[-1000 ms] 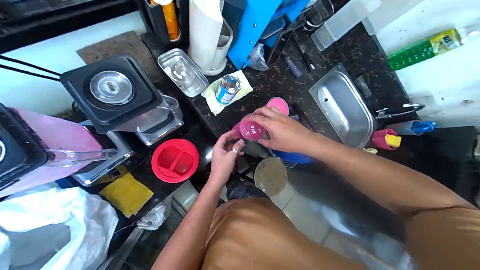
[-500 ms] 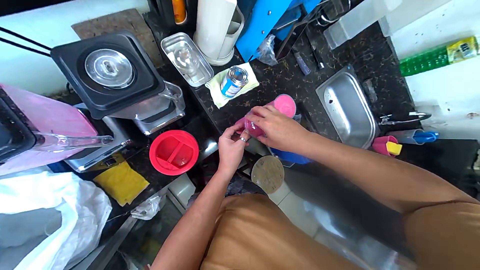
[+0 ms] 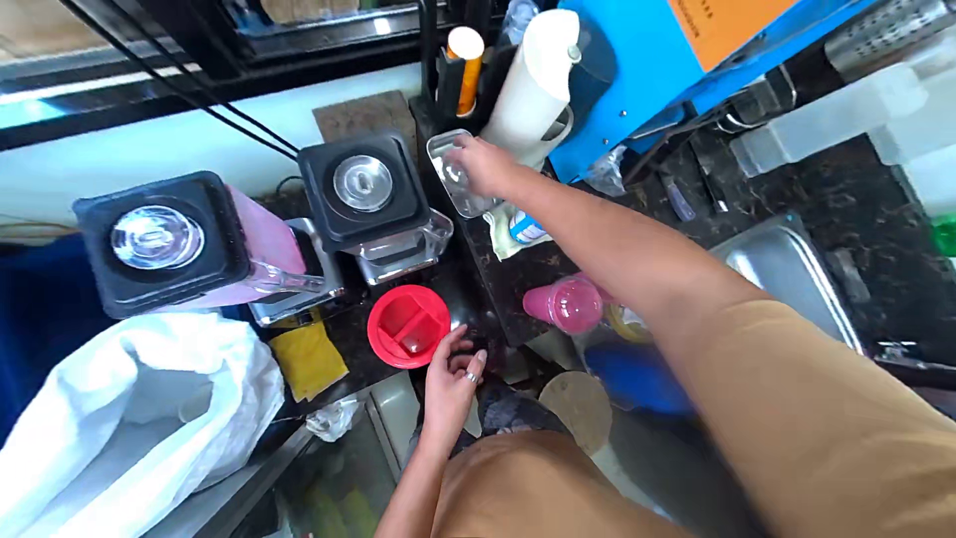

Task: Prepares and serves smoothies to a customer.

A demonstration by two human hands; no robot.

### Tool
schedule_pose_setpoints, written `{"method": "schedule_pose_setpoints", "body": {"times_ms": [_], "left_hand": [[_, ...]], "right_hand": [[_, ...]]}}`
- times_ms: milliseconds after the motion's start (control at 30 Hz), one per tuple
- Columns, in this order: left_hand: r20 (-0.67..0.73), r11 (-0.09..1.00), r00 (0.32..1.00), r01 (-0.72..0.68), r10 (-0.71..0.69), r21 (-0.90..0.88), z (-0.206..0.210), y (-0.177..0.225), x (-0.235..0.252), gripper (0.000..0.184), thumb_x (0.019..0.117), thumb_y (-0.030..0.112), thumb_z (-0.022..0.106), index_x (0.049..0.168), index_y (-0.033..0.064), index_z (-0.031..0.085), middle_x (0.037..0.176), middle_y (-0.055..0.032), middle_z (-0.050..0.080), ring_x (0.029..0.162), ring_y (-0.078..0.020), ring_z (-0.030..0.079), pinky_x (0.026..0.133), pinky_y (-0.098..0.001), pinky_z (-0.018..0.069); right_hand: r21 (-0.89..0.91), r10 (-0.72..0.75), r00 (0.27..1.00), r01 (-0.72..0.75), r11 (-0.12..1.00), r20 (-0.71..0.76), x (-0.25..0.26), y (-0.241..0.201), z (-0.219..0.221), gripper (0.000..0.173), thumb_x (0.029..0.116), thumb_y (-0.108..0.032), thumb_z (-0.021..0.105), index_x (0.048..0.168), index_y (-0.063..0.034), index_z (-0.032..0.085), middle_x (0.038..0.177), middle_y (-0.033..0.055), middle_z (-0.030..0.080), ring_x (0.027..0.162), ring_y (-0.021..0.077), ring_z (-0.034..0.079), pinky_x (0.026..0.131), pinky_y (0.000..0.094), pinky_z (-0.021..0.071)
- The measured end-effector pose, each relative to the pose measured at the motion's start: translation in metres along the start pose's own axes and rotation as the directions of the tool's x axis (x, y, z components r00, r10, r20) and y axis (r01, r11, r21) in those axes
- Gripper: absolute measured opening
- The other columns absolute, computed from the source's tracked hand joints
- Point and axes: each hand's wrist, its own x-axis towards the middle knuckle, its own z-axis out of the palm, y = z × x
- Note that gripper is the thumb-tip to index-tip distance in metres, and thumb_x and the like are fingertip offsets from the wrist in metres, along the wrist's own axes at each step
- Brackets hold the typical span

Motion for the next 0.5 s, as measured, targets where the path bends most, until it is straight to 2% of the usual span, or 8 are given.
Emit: {"method": "schedule_pose_setpoints", "body": {"times_ms": [33,67,167,200,267,333,433,500], "left_hand": [[-0.03,1.0,1.0,0.002,-0.002,0.003,-0.008,-0.005,-0.006,0.056,0.0944,0.02,0.071,0.144,0.0025,0.052,0.12,-0.0138,0.068,0.085,-0.0242,0.074,0.067,-0.0396,0.0661],[-0.058,1.0,0.998,0.003,-0.004,-0.01,-0.014,-0.009,-0.011,0.055,0.094,0.018,0.071,0.143,0.0015,0.052,0.119,-0.0145,0.068,0.084,-0.0245,0.074,0.066,-0.0394,0.0659],[-0.098,0.997,0.995,0.011,-0.019,-0.079,-0.027,-0.024,-0.024,0.055,0.0935,0.017,0.071,0.143,0.0007,0.053,0.118,-0.0165,0.067,0.085,-0.0272,0.074,0.067,-0.0403,0.0661],[-0.1,0.995,0.995,0.013,-0.022,-0.094,-0.029,-0.027,-0.026,0.055,0.0938,0.018,0.07,0.143,0.0005,0.053,0.118,-0.0165,0.067,0.086,-0.0277,0.074,0.067,-0.0404,0.066],[-0.099,0.993,0.995,0.017,-0.029,-0.12,-0.028,-0.029,-0.027,0.054,0.0944,0.018,0.07,0.142,-0.0003,0.053,0.117,-0.0171,0.067,0.086,-0.0284,0.073,0.067,-0.0403,0.0658],[-0.082,0.992,0.996,0.024,-0.035,-0.124,-0.023,-0.023,-0.024,0.054,0.094,0.018,0.069,0.142,-0.0004,0.053,0.117,-0.0171,0.067,0.086,-0.028,0.073,0.067,-0.0402,0.0658],[-0.051,0.995,0.999,0.004,-0.009,-0.1,-0.016,-0.01,-0.018,0.053,0.0947,0.017,0.069,0.142,-0.0006,0.053,0.115,-0.0166,0.068,0.085,-0.0277,0.073,0.067,-0.0401,0.0656],[-0.027,0.997,0.998,-0.056,0.054,-0.059,-0.015,0.0,-0.014,0.05,0.0962,0.015,0.067,0.141,-0.0021,0.053,0.114,-0.0159,0.069,0.085,-0.0264,0.073,0.067,-0.0398,0.0653]], "right_hand": [[-0.014,-0.006,1.0,0.006,1.0,0.013,0.016,0.005,0.006,0.076,0.0723,-0.002,0.084,0.142,-0.02,0.06,0.15,0.0201,0.049,0.132,0.045,0.052,0.098,0.0662,0.0521],[-0.028,-0.007,0.999,0.008,1.0,0.031,0.027,0.008,0.01,0.081,0.0713,-0.004,0.086,0.145,-0.0201,0.058,0.148,0.0224,0.05,0.133,0.0467,0.051,0.101,0.0673,0.05],[-0.104,0.005,0.997,0.003,0.995,0.072,0.039,0.01,0.008,0.07,0.0723,-0.007,0.085,0.137,-0.0169,0.062,0.131,0.0233,0.063,0.123,0.0463,0.059,0.098,0.0679,0.0506],[-0.108,0.024,0.997,-0.015,0.994,0.079,0.036,0.007,0.004,0.068,0.0724,-0.006,0.085,0.135,-0.0164,0.062,0.132,0.0243,0.061,0.119,0.047,0.061,0.095,0.0681,0.0516],[-0.082,0.065,0.994,-0.057,0.995,0.092,0.029,0.0,-0.007,0.074,0.0725,-0.002,0.083,0.14,-0.0203,0.058,0.146,0.0247,0.05,0.116,0.0477,0.062,0.09,0.0677,0.0538],[-0.041,0.071,0.993,-0.067,0.997,0.092,0.024,0.0,-0.014,0.077,0.0718,-0.001,0.082,0.142,-0.0231,0.059,0.151,0.0232,0.044,0.114,0.046,0.063,0.089,0.066,0.0554],[0.038,0.048,0.998,-0.05,0.998,0.045,0.021,0.003,-0.016,0.078,0.0683,-0.003,0.085,0.139,-0.0241,0.062,0.149,0.021,0.046,0.121,0.0462,0.058,0.093,0.0666,0.0535],[0.064,-0.005,1.0,0.006,0.998,-0.015,0.006,-0.004,-0.027,0.078,0.0693,-0.011,0.089,0.14,-0.0243,0.06,0.145,0.0209,0.052,0.126,0.0467,0.054,0.097,0.0668,0.0506]]}}
